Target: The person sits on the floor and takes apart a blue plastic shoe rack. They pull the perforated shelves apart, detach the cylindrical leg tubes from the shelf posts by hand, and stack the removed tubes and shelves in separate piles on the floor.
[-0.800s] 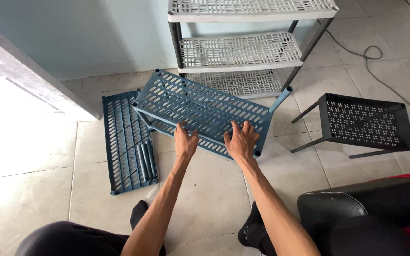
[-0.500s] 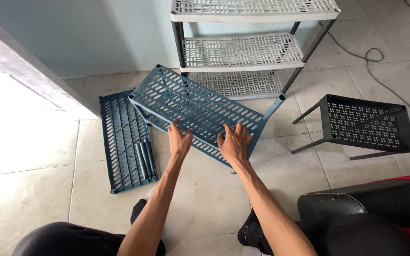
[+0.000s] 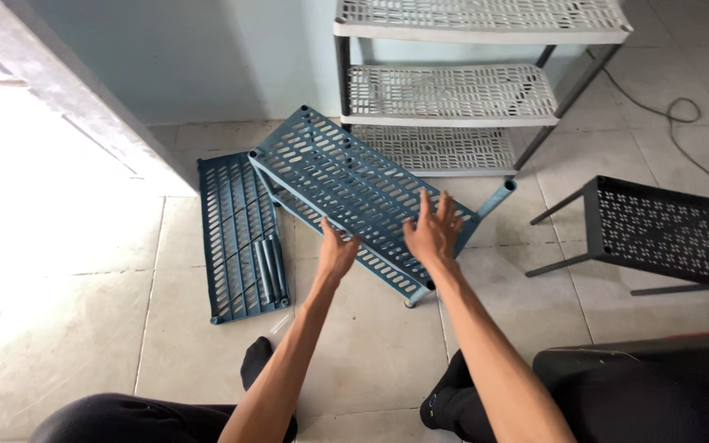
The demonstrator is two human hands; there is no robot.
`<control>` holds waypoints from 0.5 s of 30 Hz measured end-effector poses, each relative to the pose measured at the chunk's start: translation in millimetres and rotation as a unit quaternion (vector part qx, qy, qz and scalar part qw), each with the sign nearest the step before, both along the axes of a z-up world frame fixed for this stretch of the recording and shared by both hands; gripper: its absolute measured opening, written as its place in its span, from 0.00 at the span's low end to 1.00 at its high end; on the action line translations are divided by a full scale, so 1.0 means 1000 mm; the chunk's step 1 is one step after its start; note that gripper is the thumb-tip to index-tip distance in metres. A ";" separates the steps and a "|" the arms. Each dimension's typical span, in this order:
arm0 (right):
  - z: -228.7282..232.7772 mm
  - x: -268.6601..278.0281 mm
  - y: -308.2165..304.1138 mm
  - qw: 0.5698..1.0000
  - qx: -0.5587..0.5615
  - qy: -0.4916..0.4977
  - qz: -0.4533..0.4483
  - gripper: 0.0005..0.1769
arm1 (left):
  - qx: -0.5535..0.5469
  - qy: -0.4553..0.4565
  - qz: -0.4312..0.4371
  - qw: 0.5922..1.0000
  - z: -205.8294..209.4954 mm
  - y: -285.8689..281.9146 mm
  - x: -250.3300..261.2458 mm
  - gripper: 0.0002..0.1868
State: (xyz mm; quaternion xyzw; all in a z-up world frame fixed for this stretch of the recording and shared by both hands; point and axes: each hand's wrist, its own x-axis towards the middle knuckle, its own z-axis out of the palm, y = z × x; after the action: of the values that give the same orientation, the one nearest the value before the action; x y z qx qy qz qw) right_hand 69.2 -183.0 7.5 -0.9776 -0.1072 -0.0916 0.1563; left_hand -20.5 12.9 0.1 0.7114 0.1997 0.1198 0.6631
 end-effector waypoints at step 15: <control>0.021 -0.004 0.019 0.990 -0.062 0.115 -0.056 0.47 | 0.047 -0.021 0.015 0.999 -0.011 0.018 0.005 0.44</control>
State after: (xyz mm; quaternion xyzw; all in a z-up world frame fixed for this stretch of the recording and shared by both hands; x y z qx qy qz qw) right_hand 64.8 -163.6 28.6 -0.9939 -0.0395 0.0192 0.1012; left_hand -15.4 31.0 -10.7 0.7363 0.1899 0.1540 0.6309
